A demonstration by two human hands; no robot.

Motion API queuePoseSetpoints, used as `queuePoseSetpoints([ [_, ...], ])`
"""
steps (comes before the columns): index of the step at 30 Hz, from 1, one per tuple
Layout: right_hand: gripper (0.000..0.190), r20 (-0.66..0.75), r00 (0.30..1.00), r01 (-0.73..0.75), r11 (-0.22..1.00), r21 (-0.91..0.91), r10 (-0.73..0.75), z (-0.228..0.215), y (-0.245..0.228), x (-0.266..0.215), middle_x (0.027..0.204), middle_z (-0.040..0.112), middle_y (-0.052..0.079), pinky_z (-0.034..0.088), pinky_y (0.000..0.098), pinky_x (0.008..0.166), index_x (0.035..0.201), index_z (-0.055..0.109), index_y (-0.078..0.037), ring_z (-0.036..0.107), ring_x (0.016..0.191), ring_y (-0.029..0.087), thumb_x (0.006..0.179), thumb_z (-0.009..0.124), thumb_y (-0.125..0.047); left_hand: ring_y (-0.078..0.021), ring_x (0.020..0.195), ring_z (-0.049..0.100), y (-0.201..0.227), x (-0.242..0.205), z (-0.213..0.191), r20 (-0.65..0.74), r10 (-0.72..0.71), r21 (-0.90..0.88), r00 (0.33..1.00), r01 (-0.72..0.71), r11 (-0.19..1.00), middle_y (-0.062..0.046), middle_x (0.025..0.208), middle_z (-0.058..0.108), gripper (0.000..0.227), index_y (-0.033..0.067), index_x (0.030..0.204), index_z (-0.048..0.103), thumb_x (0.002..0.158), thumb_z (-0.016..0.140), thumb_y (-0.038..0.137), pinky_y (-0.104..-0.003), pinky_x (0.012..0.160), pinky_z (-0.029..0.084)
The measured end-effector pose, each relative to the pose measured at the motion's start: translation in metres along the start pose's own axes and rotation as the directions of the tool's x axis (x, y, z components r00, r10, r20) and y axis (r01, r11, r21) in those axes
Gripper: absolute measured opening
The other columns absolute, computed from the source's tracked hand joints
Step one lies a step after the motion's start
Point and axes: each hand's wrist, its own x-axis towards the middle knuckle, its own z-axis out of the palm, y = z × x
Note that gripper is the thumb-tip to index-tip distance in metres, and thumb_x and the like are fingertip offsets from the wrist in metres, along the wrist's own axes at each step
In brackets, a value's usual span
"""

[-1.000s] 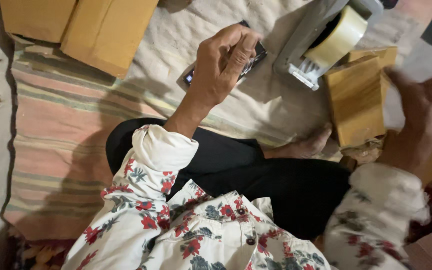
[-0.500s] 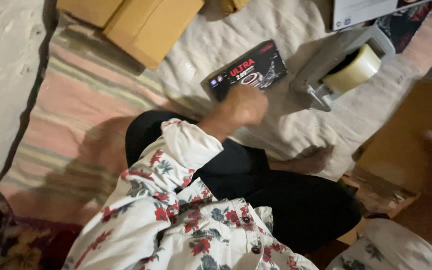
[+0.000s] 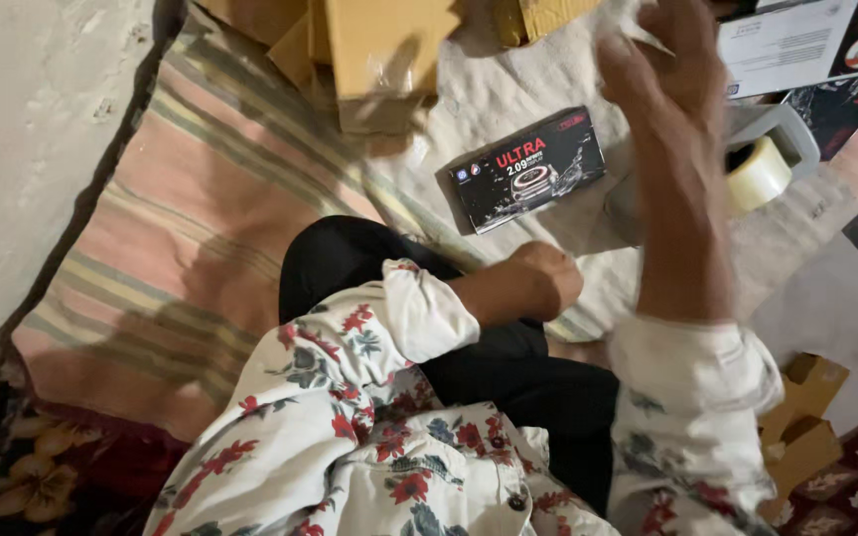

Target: The person sits on the floor and packs smart watches into small cardboard boxes. They open the watch packaging, place the watch and accessories into the box, close the flaps, and seal the box with packing tape using a tape dispenser.

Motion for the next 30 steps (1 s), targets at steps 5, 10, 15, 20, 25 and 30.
queuePoseSetpoints([
  [5, 0.034, -0.164, 0.974, -0.169, 0.983, -0.068, 0.156, -0.070, 0.056, -0.082, 0.110, 0.072, 0.009, 0.054, 0.0260, 0.082, 0.130, 0.067, 0.008, 0.067, 0.093, 0.015, 0.106, 0.072, -0.016, -0.0303, 0.074, 0.067, -0.073, -0.021, -0.083, -0.679, 0.006, 0.163, 0.734, 0.143, 0.976, -0.012, 0.075, 0.064, 0.024, 0.0018, 0.097, 0.065, 0.082, 0.063, 0.021, -0.045, 0.068, 0.056],
  [10, 0.034, -0.048, 0.903, -0.426, 0.904, 0.042, 0.427, -0.065, 0.141, -0.113, 0.100, 0.075, 0.013, 0.052, 0.0255, 0.065, 0.123, 0.066, 0.006, 0.069, 0.080, 0.016, 0.096, 0.066, -0.014, -0.0365, 0.083, 0.065, -0.143, -0.066, -0.161, -0.924, -0.370, -0.228, 0.100, 0.633, 0.739, -0.019, 0.089, 0.067, 0.054, 0.0017, 0.102, 0.066, 0.092, 0.072, 0.054, -0.052, 0.073, 0.049],
  [15, 0.043, 0.164, 0.887, -0.427, 0.902, -0.059, 0.431, -0.052, 0.174, -0.102, 0.105, 0.073, 0.010, 0.053, 0.0277, 0.071, 0.128, 0.065, 0.003, 0.068, 0.089, 0.015, 0.094, 0.067, -0.024, -0.0484, 0.103, 0.059, -0.152, -0.074, -0.159, -0.843, -0.501, -0.302, 0.194, 0.600, 0.741, -0.027, 0.105, 0.066, 0.064, 0.0003, 0.111, 0.064, 0.088, 0.080, 0.058, -0.059, 0.091, 0.043],
  [20, 0.045, 0.224, 0.879, -0.427, 0.904, -0.017, 0.420, -0.045, 0.182, -0.094, 0.105, 0.074, 0.008, 0.053, 0.0289, 0.073, 0.130, 0.065, 0.001, 0.067, 0.090, 0.014, 0.095, 0.067, -0.027, -0.0504, 0.121, 0.051, -0.187, -0.049, -0.137, -0.872, -0.482, -0.342, 0.079, 0.607, 0.717, -0.033, 0.126, 0.057, 0.085, -0.0060, 0.127, 0.052, 0.074, 0.093, 0.046, -0.056, 0.106, 0.039],
  [25, 0.042, 0.215, 0.896, -0.399, 0.917, 0.003, 0.389, -0.049, 0.184, -0.096, 0.105, 0.074, 0.007, 0.053, 0.0291, 0.075, 0.129, 0.066, 0.000, 0.067, 0.091, 0.014, 0.096, 0.067, -0.027, -0.0456, 0.127, 0.051, -0.216, -0.044, -0.122, -0.771, -0.629, -0.633, -0.101, 0.221, 0.742, -0.034, 0.133, 0.054, 0.091, -0.0109, 0.134, 0.043, 0.071, 0.093, 0.030, -0.048, 0.107, 0.040],
  [30, 0.039, 0.212, 0.887, -0.423, 0.906, 0.013, 0.411, -0.045, 0.179, -0.093, 0.106, 0.075, 0.008, 0.054, 0.0292, 0.075, 0.126, 0.067, 0.000, 0.068, 0.092, 0.015, 0.096, 0.066, -0.026, -0.0335, 0.109, 0.061, -0.213, -0.051, -0.138, -0.608, -0.790, -0.739, -0.074, -0.310, 0.598, -0.028, 0.120, 0.062, 0.065, -0.0162, 0.125, 0.051, 0.083, 0.087, 0.019, -0.044, 0.098, 0.049],
])
